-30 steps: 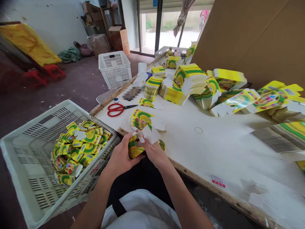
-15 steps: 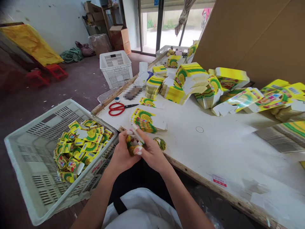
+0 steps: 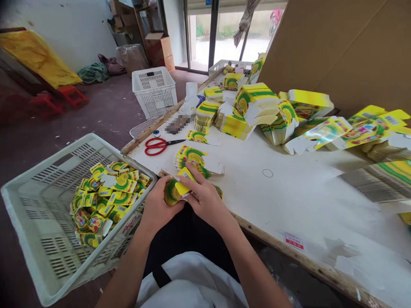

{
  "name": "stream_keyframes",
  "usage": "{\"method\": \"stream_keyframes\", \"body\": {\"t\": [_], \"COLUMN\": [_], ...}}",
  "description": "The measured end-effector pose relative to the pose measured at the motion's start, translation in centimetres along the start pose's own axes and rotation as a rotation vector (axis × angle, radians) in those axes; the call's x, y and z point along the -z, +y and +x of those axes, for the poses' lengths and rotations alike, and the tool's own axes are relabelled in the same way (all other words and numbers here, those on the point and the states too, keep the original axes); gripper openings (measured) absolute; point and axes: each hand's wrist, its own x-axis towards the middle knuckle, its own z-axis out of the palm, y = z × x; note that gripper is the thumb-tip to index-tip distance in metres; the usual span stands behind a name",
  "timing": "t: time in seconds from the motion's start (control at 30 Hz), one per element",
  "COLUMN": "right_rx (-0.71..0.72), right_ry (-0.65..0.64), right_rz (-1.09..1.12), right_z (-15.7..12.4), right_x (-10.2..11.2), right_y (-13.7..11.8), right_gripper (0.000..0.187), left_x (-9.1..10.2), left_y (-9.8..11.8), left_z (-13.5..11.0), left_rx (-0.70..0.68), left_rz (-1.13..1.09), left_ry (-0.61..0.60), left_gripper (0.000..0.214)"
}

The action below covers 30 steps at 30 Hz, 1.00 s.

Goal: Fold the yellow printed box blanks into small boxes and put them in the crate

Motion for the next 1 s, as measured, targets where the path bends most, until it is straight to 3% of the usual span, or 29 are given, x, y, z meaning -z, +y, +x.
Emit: {"method": "stream_keyframes", "body": {"t": [0.17,0.3,0.5,0.67,0.77,0.83,0.9,0.97,1.0], "right_rx": [-0.014,0.009,-0.06,-0.122,-0.107,-0.109,-0.148,-0.206,-0.228], "right_ry": [-0.199,-0.286,-0.074,0.073,0.078,0.04,0.046,0.105,0.137], "right_rz": [-0.085,-0.023,0.016,0.063,0.079,0.133,0.197,0.223,0.219], "right_z": [0.1,-0.1,-0.6,-0.7,-0.5,-0.2,0.0,0.2,0.2], "right_x": [1.7,2.2,-0.2,-0.9,-1.0,-1.0,-0.9,-0.6,-0.4], "right_y": [0.8,0.9,0.4,0.4,0.0,-0.2,0.0,0.5,0.9], "right_gripper": [0.032,0.035,0.035,0.027,0.038,0.054,0.069,0.071,0.067], "left_x": [0.7,1.0,1.1,0.8,0.3,0.3,0.9,2.3,3.0], "left_y": [-0.4,-0.5,-0.2,0.3,0.4,-0.1,-1.2,-2.8,-3.6], "left_z": [0.1,0.2,0.3,0.0,-0.3,-0.4,-0.2,0.2,0.4], "left_rx": [0.0,0.003,0.03,0.079,0.16,0.244,0.339,0.414,0.467], "left_rz": [0.027,-0.003,-0.051,-0.101,-0.227,-0.427,-0.67,-0.872,-0.958], "left_ry": [-0.097,-0.126,-0.103,-0.103,-0.069,0.067,0.379,0.745,0.83], "left_gripper": [0.054,0.054,0.053,0.052,0.052,0.051,0.047,0.046,0.053]}}
